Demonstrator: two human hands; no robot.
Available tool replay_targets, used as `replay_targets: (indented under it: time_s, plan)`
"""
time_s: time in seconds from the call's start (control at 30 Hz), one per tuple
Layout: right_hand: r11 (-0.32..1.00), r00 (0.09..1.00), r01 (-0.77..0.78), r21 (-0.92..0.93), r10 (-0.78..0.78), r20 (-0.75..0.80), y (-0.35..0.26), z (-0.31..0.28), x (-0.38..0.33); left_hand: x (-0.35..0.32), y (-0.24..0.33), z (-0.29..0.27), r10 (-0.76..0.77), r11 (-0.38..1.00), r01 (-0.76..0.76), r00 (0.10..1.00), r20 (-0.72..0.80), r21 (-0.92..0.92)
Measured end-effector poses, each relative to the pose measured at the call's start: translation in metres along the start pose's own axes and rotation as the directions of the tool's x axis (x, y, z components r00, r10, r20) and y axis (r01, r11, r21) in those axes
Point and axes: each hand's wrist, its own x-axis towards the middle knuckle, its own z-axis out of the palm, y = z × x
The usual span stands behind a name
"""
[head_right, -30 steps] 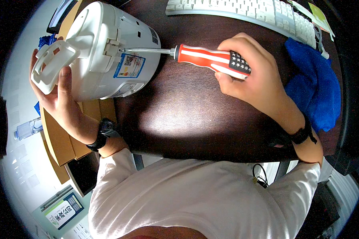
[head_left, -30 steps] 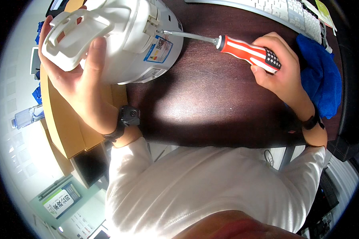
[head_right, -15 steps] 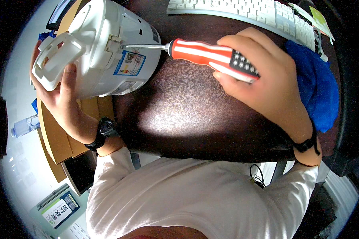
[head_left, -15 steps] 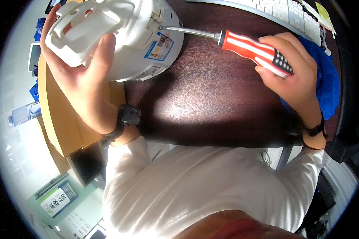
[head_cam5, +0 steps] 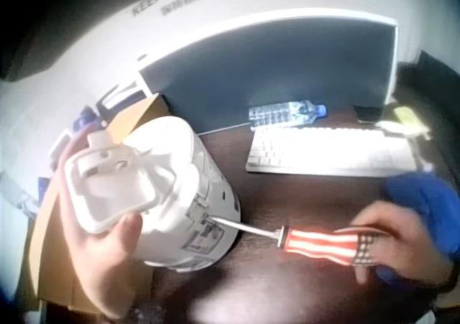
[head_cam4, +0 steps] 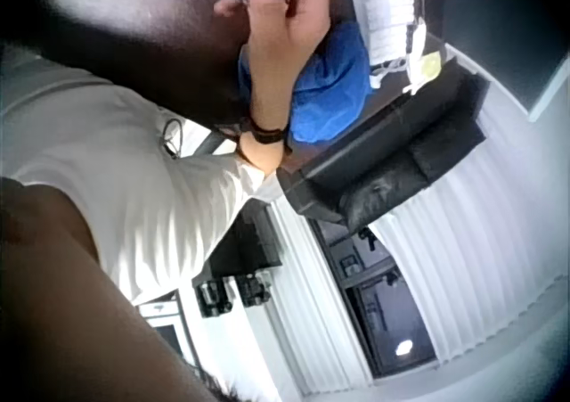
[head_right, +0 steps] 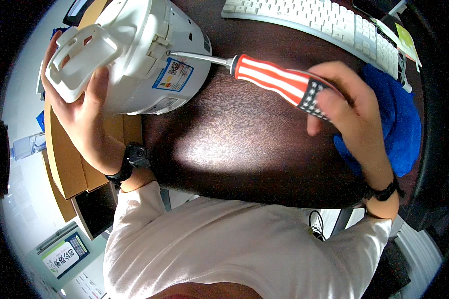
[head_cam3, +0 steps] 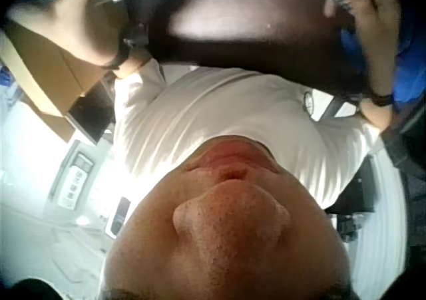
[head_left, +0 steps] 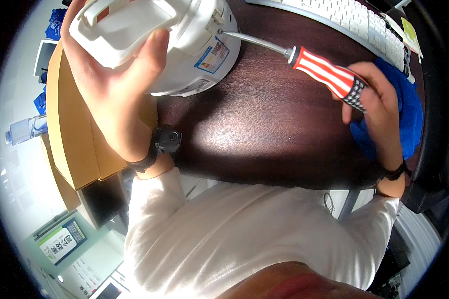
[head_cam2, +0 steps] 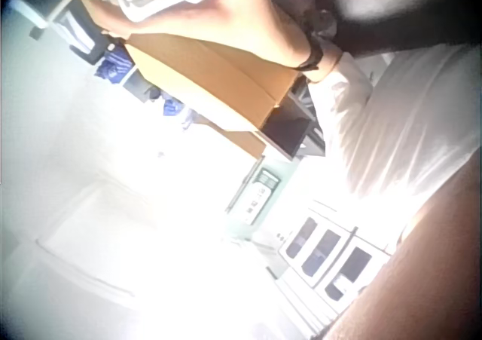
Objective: The person uses a screwdriver to remove screws from a white appliance, detaches a small white plastic component, and wipes it with a blue cloth. The person then uses the screwdriver to pry or adjust parts of the detached component.
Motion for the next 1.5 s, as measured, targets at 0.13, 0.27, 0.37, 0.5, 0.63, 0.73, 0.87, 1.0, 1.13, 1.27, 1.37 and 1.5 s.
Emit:
replay_targets:
  time_s: [0.13, 0.27, 0.37, 0.5, 0.63, 0.73, 0.87, 1.0, 1.13, 1.27, 1.37, 1.5]
  plan:
    - [0.88, 0.927, -0.371, 0.296, 0.371, 0.059, -0.007, -0.001, -0.002, -0.004, -0.002, -0.001, -0.006, 1.0, 0.006, 1.0, 0.009, -0.012]
    - [0.888, 0.928, -0.363, 0.282, 0.372, 0.023, -0.019, 0.001, -0.008, -0.001, -0.004, -0.003, -0.016, 0.997, 0.017, 1.0, 0.011, -0.071]
    - [0.982, 0.982, -0.187, -0.037, 0.186, -0.033, -0.024, 0.005, -0.017, 0.006, 0.004, 0.004, 0.073, 0.997, -0.071, 0.997, 0.038, -0.04]
    - [0.989, 0.994, -0.098, -0.11, 0.092, -0.065, -0.019, 0.008, -0.021, 0.004, 0.04, 0.019, -0.169, 0.926, 0.15, 0.985, -0.025, -0.347]
    - [0.905, 0.91, -0.414, 0.096, 0.408, 0.07, -0.016, 0.002, -0.02, 0.007, 0.072, 0.012, -0.388, 0.83, 0.367, 0.921, 0.04, -0.419]
    - [0.871, 0.886, -0.463, 0.167, 0.457, 0.072, -0.015, 0.002, -0.02, 0.011, 0.075, 0.011, -0.382, 0.807, 0.363, 0.922, 0.057, -0.467]
    - [0.883, 0.924, -0.374, 0.283, 0.381, 0.034, -0.019, 0.01, -0.022, 0.011, 0.067, 0.009, -0.267, 0.832, 0.282, 0.958, 0.101, -0.478]
    - [0.977, 0.982, -0.165, -0.135, 0.15, -0.116, -0.023, 0.017, -0.024, 0.014, 0.066, 0.01, -0.318, 0.843, 0.312, 0.946, 0.063, -0.439]
    - [0.967, 0.998, -0.061, -0.246, 0.059, -0.014, -0.022, 0.013, -0.022, 0.016, 0.073, 0.018, -0.432, 0.839, 0.397, 0.902, -0.011, -0.371]
    - [0.966, 0.971, -0.239, -0.102, 0.238, -0.018, -0.017, 0.007, -0.021, 0.015, 0.07, 0.015, -0.407, 0.845, 0.382, 0.913, 0.011, -0.374]
    - [0.945, 0.951, -0.309, 0.11, 0.304, 0.063, -0.016, 0.008, -0.021, 0.015, 0.06, 0.017, -0.219, 0.894, 0.2, 0.976, -0.001, -0.402]
    - [0.719, 0.842, -0.52, 0.461, 0.522, 0.137, -0.021, 0.01, -0.021, 0.008, 0.057, 0.023, -0.299, 0.896, 0.267, 0.953, -0.039, -0.354]
